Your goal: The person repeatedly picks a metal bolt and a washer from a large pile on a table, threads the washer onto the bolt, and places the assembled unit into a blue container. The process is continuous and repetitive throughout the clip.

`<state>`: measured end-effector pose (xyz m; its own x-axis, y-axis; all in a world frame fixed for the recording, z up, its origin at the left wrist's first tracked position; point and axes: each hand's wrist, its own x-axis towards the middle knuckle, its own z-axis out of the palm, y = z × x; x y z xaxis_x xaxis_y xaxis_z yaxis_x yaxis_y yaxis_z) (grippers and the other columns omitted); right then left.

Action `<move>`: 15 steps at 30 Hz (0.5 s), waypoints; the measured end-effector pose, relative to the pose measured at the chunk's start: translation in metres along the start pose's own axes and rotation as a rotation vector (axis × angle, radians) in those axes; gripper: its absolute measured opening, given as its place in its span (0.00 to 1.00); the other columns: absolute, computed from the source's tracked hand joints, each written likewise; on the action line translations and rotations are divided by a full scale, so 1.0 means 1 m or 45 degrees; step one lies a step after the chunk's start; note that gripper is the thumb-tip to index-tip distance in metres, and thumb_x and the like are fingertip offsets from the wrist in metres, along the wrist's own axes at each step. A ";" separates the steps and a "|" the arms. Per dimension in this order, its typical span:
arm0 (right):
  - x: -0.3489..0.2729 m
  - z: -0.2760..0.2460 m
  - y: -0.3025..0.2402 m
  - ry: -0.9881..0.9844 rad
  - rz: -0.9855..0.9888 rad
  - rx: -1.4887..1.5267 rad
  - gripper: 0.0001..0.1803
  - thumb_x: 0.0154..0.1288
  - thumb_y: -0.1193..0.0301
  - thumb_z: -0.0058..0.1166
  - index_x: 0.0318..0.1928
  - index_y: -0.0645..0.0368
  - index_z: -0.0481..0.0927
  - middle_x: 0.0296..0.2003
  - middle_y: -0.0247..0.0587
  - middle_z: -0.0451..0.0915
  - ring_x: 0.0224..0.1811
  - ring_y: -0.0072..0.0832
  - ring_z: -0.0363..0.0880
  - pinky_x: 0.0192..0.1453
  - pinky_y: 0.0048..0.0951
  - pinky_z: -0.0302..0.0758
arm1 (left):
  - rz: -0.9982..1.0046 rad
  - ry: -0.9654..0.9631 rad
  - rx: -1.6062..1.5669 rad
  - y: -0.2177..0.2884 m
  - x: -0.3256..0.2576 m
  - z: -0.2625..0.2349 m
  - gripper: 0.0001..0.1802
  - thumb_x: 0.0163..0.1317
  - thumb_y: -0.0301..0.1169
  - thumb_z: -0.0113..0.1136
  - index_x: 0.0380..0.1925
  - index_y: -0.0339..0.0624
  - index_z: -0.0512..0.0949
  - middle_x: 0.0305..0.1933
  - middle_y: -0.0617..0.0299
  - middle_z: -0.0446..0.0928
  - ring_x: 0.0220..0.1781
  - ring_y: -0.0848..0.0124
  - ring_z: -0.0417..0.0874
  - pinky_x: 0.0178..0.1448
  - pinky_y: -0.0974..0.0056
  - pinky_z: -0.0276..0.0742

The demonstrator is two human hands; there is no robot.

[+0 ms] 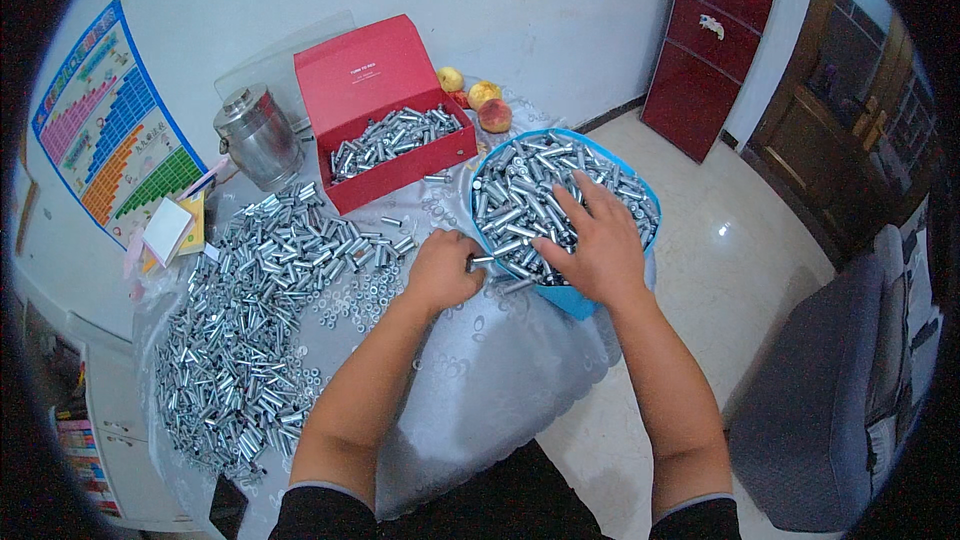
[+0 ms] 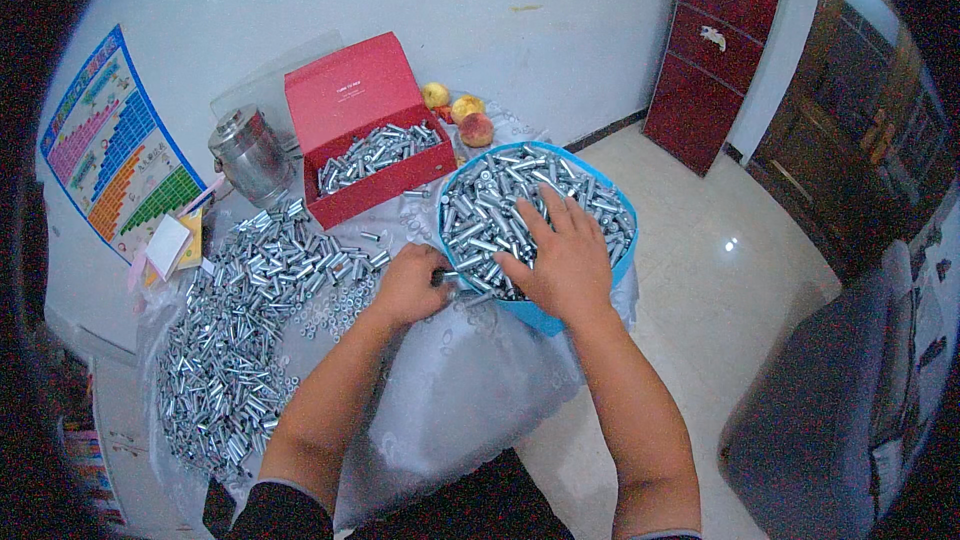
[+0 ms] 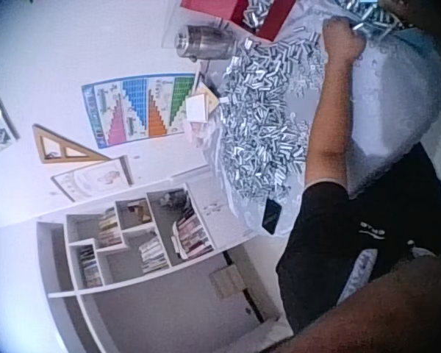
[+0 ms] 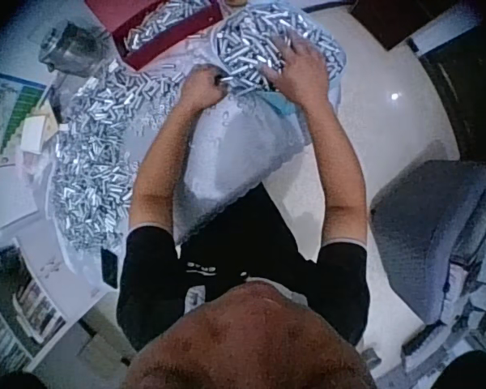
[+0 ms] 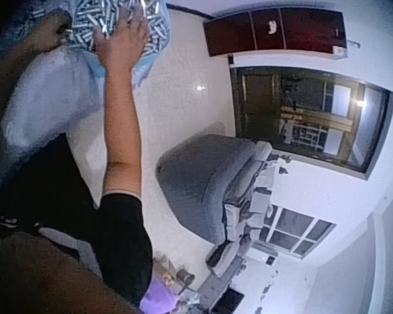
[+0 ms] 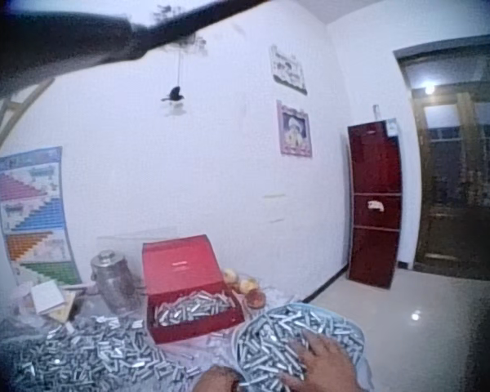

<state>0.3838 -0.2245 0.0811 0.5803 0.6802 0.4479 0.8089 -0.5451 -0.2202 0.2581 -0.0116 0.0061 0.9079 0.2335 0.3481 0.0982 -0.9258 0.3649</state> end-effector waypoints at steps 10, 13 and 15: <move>-0.018 0.004 -0.008 0.420 -0.395 0.082 0.23 0.59 0.56 0.64 0.49 0.58 0.80 0.54 0.47 0.78 0.55 0.47 0.77 0.58 0.49 0.73 | -0.261 -0.030 0.110 0.018 -0.013 -0.022 0.10 0.54 0.33 0.63 0.30 0.37 0.80 0.35 0.46 0.82 0.42 0.47 0.80 0.49 0.48 0.76; -0.054 0.020 -0.019 0.354 -0.559 0.198 0.17 0.58 0.57 0.64 0.39 0.57 0.81 0.43 0.41 0.80 0.44 0.41 0.79 0.48 0.45 0.77 | -0.270 -0.158 0.028 0.033 -0.019 -0.029 0.10 0.55 0.33 0.63 0.31 0.37 0.80 0.35 0.45 0.82 0.42 0.46 0.81 0.48 0.46 0.76; -0.067 0.032 -0.027 0.003 -0.664 0.284 0.17 0.59 0.56 0.63 0.37 0.56 0.81 0.41 0.40 0.80 0.43 0.40 0.80 0.47 0.43 0.77 | -0.233 -0.228 -0.010 0.035 -0.022 -0.028 0.11 0.55 0.34 0.64 0.32 0.37 0.80 0.36 0.44 0.82 0.42 0.45 0.82 0.47 0.46 0.77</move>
<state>0.3264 -0.2399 0.0296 0.0984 0.8306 0.5481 0.9890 -0.0203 -0.1468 0.2301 -0.0412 0.0355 0.9333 0.3395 0.1172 0.2646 -0.8705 0.4149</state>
